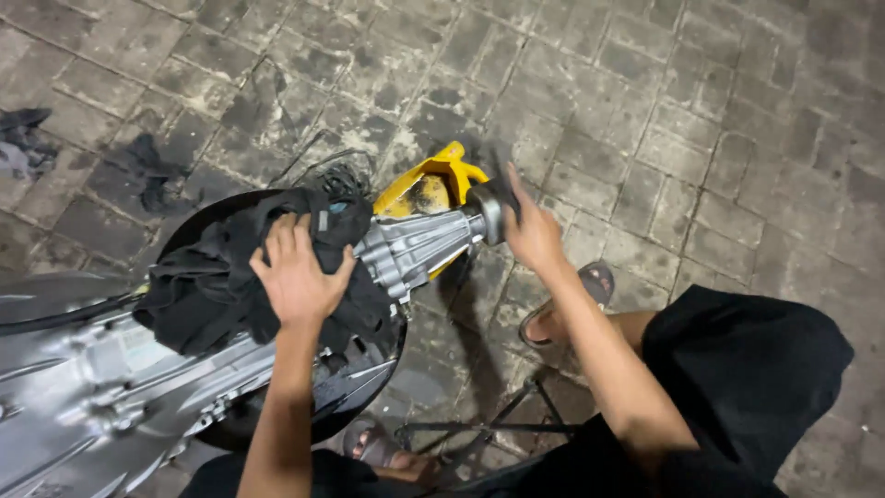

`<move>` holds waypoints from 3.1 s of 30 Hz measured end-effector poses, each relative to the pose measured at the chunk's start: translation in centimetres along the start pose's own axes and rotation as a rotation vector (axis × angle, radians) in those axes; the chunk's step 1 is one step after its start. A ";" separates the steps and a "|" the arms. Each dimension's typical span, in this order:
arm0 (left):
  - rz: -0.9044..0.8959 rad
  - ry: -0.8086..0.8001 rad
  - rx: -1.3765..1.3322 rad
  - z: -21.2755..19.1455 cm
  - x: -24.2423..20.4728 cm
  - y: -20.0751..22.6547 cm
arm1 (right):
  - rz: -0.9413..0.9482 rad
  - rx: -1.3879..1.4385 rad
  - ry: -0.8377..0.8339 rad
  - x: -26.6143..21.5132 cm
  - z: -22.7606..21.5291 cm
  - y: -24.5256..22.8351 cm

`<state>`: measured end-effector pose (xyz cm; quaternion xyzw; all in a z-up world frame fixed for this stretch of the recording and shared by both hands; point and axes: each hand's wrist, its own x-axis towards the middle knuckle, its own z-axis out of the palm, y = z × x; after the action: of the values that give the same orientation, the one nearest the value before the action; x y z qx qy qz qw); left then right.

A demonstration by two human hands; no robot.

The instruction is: Scraping residue or gasket material from a transmission casing using a hand tool

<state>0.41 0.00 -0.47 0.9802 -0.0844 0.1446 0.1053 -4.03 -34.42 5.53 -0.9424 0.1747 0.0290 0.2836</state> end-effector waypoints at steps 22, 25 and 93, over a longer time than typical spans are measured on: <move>0.001 0.058 -0.006 -0.3 0.2 0.2 | -0.072 -0.025 -0.167 -8.1 0.3 0.1; -0.002 0.020 -0.016 -0.5 -0.1 0.8 | -0.092 -0.018 -0.290 -6.7 2.8 2.8; 0.008 0.031 -0.100 -0.6 0.3 0.2 | -0.122 -0.383 -0.377 -3.0 -7.5 -3.8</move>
<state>0.48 -0.13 0.26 0.9710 -0.0938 0.1558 0.1549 -5.84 -34.58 14.29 -0.9657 0.0532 0.2192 0.1288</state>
